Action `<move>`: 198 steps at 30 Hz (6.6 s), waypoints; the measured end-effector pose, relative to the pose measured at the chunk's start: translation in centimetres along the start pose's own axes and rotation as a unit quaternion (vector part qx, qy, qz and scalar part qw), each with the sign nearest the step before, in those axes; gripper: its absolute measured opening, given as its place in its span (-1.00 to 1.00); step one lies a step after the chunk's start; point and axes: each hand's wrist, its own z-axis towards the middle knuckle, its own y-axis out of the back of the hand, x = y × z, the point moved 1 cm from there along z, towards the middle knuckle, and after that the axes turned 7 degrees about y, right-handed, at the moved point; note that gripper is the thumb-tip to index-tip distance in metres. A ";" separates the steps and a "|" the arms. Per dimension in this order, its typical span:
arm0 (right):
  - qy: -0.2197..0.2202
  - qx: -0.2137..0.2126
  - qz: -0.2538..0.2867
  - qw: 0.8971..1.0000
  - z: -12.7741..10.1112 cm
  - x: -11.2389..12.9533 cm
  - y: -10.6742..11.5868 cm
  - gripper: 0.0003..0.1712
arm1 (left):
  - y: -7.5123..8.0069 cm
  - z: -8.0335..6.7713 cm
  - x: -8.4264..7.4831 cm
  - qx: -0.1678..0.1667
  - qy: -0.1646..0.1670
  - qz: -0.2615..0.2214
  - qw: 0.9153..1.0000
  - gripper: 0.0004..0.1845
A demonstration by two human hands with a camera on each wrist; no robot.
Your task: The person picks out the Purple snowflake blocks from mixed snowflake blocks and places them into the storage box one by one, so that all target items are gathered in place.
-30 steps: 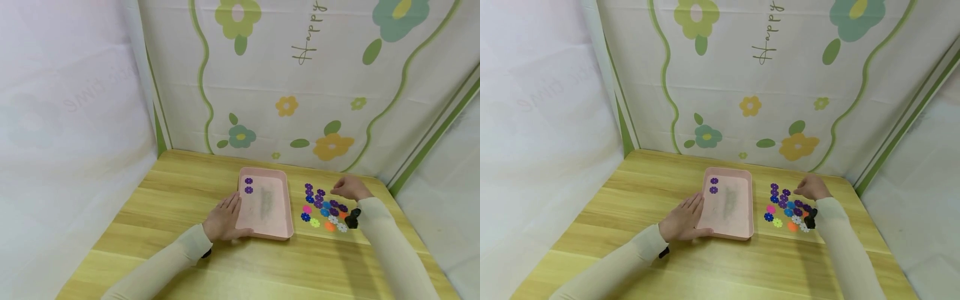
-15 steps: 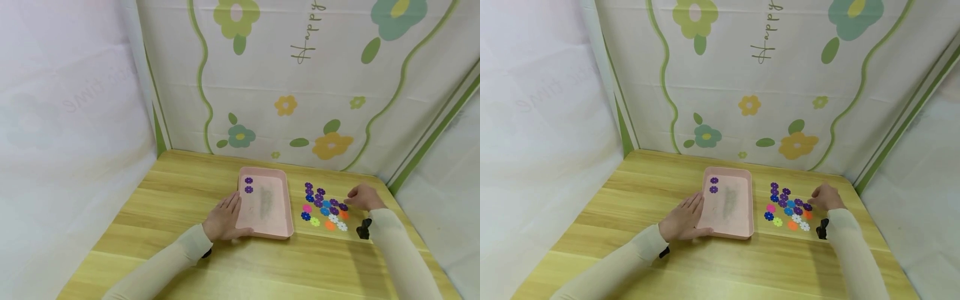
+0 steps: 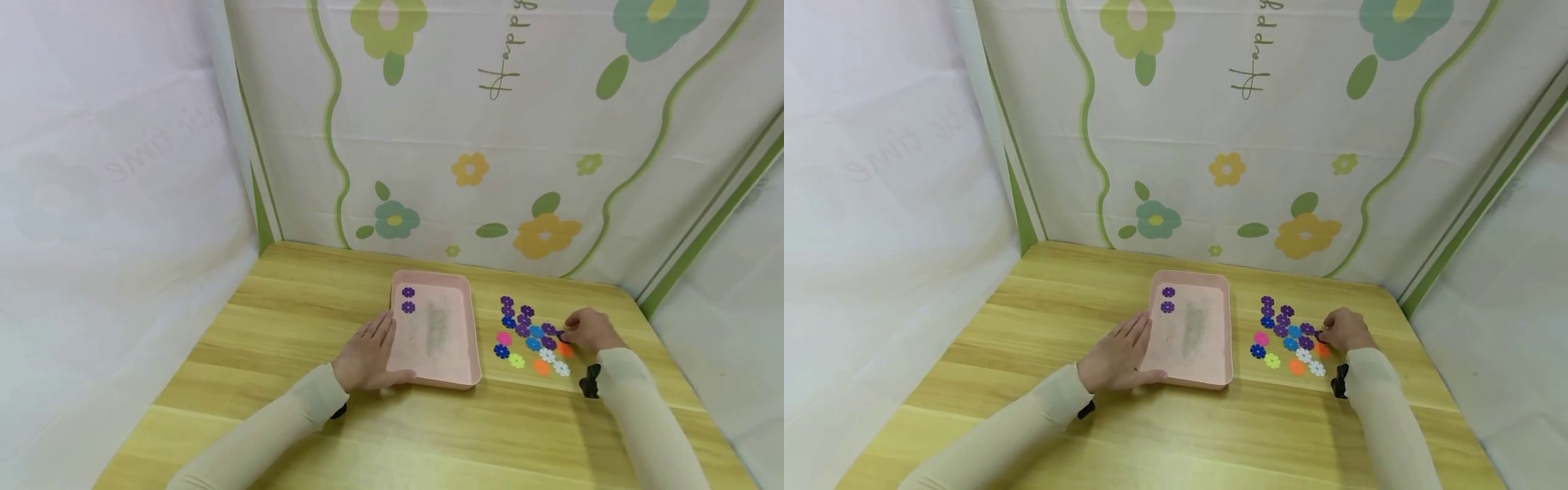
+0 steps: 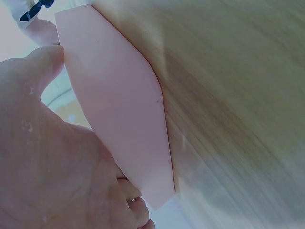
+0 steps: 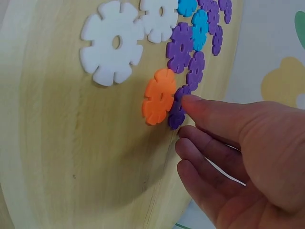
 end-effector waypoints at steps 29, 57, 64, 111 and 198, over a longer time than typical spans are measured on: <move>0.039 0.071 -0.039 0.996 0.8 1.6 1.9 -0.83 | 0.0 0.1 0.0 0.000 0.001 -0.004 1.000 0.19; 0.123 0.152 -0.012 0.981 4.6 15.7 3.9 -0.77 | 0.2 0.2 0.0 -0.006 -0.005 0.011 1.000 0.19; 0.145 0.169 -0.006 0.975 5.8 20.2 1.8 -0.79 | 0.2 0.2 0.1 0.003 -0.003 0.010 1.000 0.20; 0.127 0.129 0.052 0.982 9.1 26.8 -7.4 -0.84 | 0.2 0.1 0.0 -0.001 0.004 0.038 0.999 0.22; 0.114 0.052 -0.017 0.992 1.5 1.8 0.7 -0.86 | 0.2 0.0 0.0 0.007 0.004 -0.010 1.000 0.20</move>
